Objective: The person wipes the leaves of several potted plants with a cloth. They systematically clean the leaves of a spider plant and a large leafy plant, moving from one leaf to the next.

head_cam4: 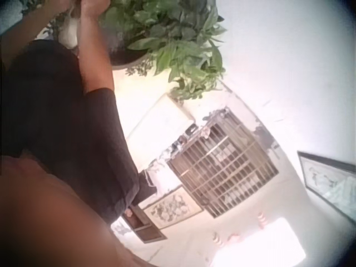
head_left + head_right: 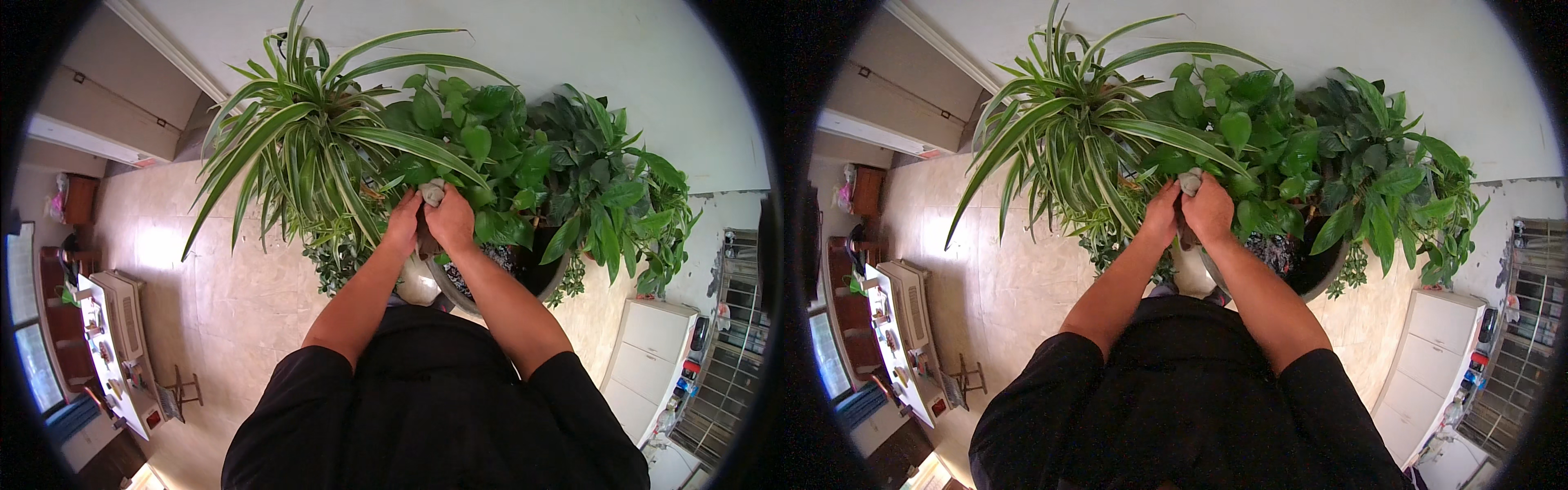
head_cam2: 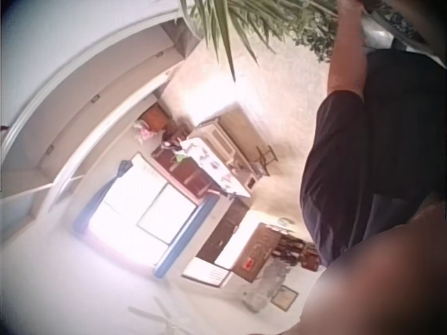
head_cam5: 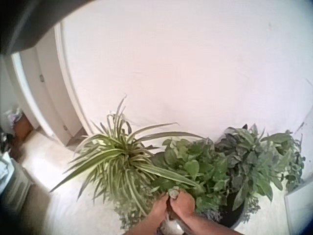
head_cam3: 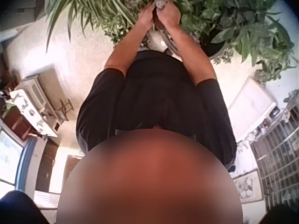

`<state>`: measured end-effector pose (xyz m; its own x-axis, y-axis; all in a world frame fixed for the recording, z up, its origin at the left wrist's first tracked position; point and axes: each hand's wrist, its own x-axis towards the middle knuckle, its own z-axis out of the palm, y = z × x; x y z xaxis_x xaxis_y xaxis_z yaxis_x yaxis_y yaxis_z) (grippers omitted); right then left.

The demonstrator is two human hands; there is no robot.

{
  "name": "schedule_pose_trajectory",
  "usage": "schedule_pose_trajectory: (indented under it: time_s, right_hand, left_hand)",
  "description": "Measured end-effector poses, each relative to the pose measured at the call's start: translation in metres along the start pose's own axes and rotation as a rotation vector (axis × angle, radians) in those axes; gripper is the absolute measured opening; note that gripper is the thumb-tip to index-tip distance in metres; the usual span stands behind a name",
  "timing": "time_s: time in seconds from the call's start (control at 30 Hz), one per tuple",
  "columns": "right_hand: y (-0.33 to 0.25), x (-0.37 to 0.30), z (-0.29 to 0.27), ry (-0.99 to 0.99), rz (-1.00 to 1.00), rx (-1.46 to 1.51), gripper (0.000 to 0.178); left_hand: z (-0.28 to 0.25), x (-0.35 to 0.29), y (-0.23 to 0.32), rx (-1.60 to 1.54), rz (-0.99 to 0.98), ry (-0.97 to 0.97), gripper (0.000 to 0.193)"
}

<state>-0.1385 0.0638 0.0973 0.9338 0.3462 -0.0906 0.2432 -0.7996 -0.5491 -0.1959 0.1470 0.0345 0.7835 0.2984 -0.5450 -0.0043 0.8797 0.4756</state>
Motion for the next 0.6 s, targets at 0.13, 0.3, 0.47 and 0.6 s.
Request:
schedule_pose_trajectory:
  time_s: [0.13,0.3,0.47,0.6]
  right_hand:
    - [-0.004,-0.002,-0.011,0.015,-0.137,0.033,0.037]
    - [0.005,0.002,-0.011,0.004,-0.021,0.001,0.033]
    - [-0.005,-0.009,-0.017,0.003,-0.238,0.034,0.032]
    - [0.008,0.003,-0.011,0.027,-0.088,-0.021,0.031]
  left_hand:
    - [-0.006,-0.003,0.014,-0.073,-0.083,-0.169,0.054]
    - [-0.002,-0.004,0.000,0.062,-0.022,-0.059,0.059]
    - [0.001,-0.013,0.012,-0.004,-0.027,-0.132,0.059]
    - [0.003,-0.015,0.008,0.065,-0.012,-0.088,0.059]
